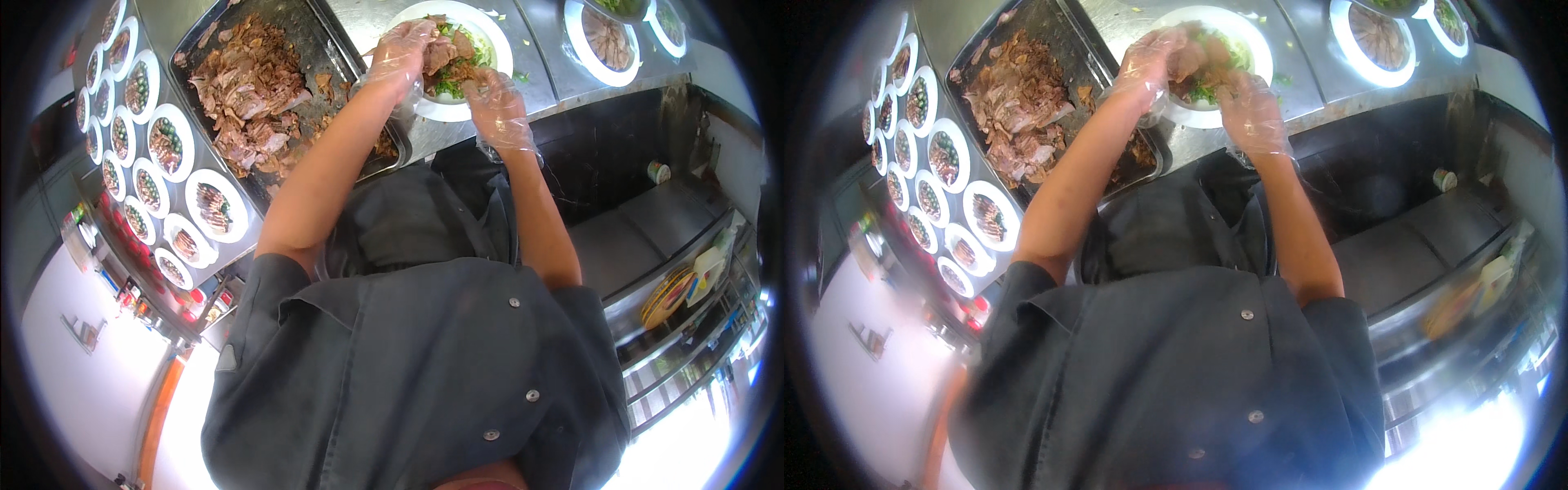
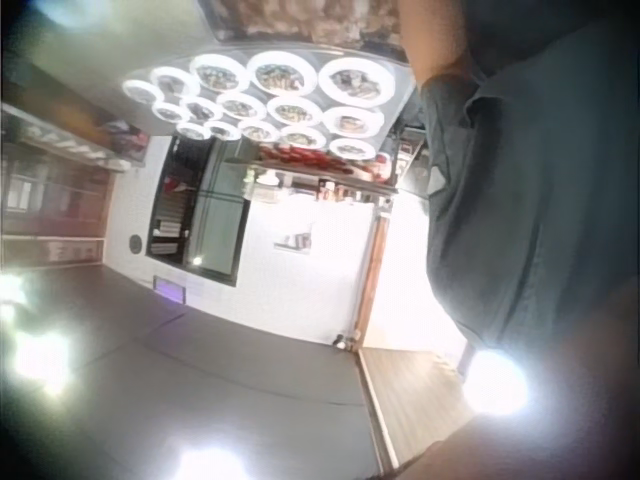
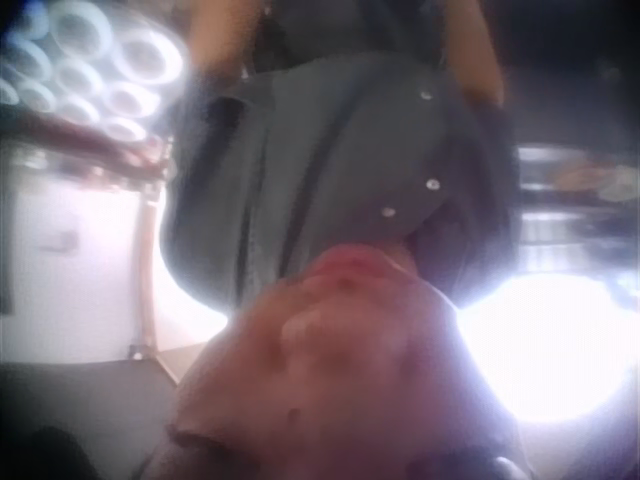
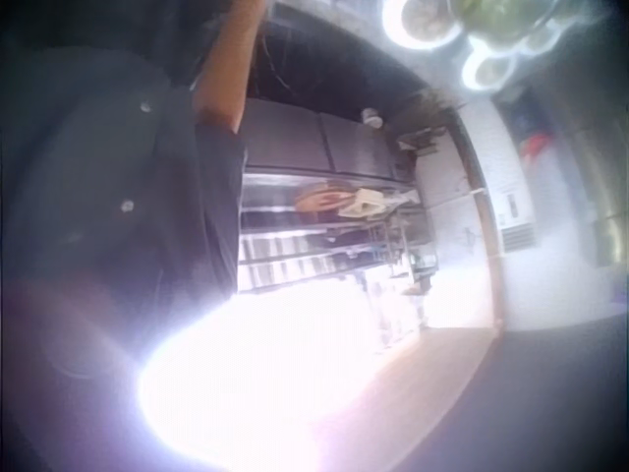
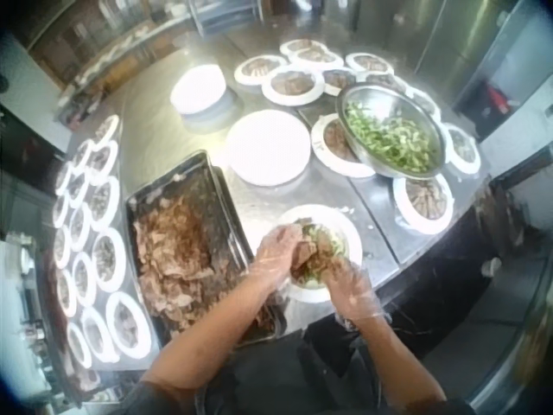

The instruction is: The person assembles food by placing cooked meat and chopped green vegetables into small bowls. They use their gloved hands to arrange the ingredients and occasionally move the bowls on the stainless steel counter.

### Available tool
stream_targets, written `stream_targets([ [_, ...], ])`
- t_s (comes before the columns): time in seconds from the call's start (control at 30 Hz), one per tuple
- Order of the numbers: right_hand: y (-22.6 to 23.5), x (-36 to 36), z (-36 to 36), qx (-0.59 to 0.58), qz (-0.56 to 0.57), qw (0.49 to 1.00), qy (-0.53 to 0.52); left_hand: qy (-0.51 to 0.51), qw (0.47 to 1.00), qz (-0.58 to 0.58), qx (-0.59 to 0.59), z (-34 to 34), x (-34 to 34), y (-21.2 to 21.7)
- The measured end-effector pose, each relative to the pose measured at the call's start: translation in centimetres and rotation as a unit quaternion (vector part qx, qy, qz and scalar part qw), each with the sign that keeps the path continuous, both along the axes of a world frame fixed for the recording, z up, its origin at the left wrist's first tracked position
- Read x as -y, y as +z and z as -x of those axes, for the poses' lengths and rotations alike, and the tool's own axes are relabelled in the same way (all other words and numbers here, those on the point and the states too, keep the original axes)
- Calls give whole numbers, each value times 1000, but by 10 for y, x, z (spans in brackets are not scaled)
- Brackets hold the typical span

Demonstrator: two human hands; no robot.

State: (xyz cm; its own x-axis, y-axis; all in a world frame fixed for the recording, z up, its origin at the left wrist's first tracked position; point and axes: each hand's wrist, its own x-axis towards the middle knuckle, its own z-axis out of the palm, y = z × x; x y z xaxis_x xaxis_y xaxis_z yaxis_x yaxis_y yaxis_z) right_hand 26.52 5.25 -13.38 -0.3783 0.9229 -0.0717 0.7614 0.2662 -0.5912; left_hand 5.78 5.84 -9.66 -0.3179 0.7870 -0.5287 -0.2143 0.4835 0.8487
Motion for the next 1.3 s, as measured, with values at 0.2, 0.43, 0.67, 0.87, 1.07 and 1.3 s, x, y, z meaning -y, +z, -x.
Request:
stream_targets([
  [0.2, 14, 0, 22, -83, -65, 993, -49, -5, 983, -42, 178, 3, 6, -5],
  [0.43, 23, -22, 39, -233, -2, 969, -80, -271, 961, -54, -24, 23, 15, -29],
  [0.67, 7, -40, 6, -159, -34, 984, -75, -139, 983, -79, 92, 40, 28, -13],
  [0.87, 7, -23, -7, -194, 101, 970, -105, -33, 992, -44, 111, 79, 72, 8],
  [1.07, 24, 5, 36, -142, -165, 965, 148, 168, 979, 92, 66, 135, 171, 2],
  [1.3, -47, 88, 149, -71, -82, 829, 549, 175, 955, 216, -106, 156, 300, -61],
])
